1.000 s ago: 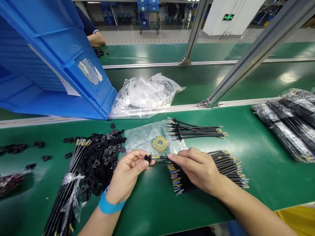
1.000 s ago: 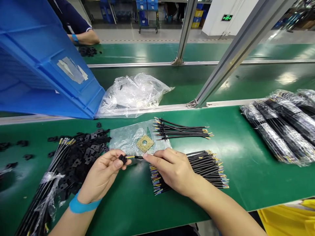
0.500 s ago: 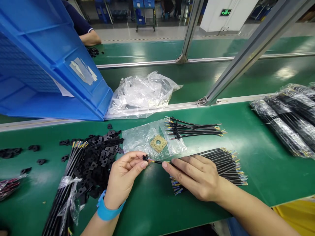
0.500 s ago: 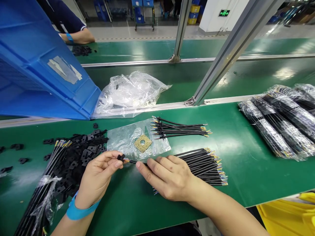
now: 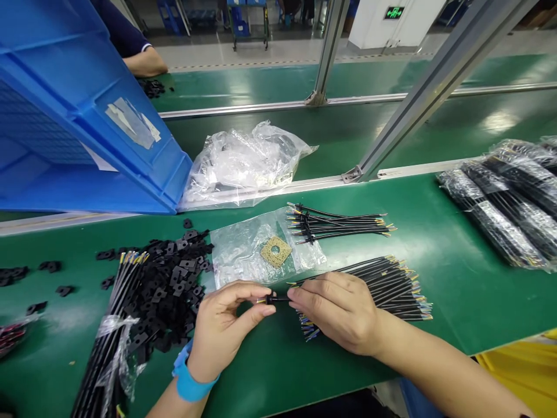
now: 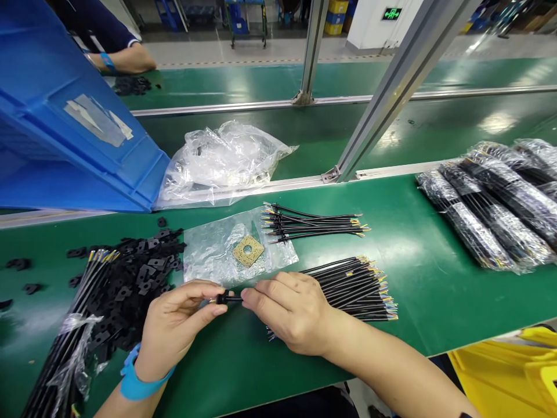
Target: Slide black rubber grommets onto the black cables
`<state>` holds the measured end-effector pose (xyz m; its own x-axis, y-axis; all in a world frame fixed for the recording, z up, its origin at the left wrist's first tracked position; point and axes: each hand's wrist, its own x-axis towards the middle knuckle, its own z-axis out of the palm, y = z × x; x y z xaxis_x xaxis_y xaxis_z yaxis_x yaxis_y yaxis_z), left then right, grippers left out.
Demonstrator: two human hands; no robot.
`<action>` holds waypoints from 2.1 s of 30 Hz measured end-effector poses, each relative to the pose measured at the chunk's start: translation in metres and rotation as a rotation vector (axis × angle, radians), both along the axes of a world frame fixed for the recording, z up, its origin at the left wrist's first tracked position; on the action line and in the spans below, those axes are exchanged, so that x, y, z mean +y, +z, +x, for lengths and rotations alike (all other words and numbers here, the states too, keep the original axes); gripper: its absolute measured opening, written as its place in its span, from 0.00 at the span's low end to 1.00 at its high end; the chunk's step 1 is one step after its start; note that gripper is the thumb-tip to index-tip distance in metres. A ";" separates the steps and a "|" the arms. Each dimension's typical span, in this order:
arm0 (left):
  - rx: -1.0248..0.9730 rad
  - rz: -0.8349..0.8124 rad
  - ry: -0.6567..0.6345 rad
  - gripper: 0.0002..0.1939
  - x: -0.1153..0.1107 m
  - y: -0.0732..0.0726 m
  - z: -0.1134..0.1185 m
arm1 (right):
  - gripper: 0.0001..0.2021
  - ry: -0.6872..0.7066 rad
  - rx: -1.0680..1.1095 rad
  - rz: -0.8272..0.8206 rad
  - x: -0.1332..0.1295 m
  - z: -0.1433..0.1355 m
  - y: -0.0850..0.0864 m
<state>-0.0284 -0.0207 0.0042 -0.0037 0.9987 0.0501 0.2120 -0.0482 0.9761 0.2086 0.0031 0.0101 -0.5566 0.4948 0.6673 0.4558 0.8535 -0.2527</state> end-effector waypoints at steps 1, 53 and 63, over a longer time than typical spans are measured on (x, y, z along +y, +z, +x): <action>0.029 0.057 -0.014 0.06 -0.001 0.000 0.000 | 0.07 -0.011 0.021 -0.025 0.000 -0.002 0.000; 0.077 0.521 0.816 0.14 0.020 0.009 -0.059 | 0.11 0.017 0.041 -0.255 0.009 0.006 0.010; 1.237 0.220 0.272 0.16 0.002 0.010 -0.097 | 0.14 -0.328 -0.178 -0.019 0.062 0.066 -0.014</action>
<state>-0.1258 -0.0187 0.0143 -0.0379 0.9434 0.3294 0.9949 0.0046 0.1012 0.2746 0.0650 -0.0037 -0.4725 0.6774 0.5638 0.7426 0.6505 -0.1592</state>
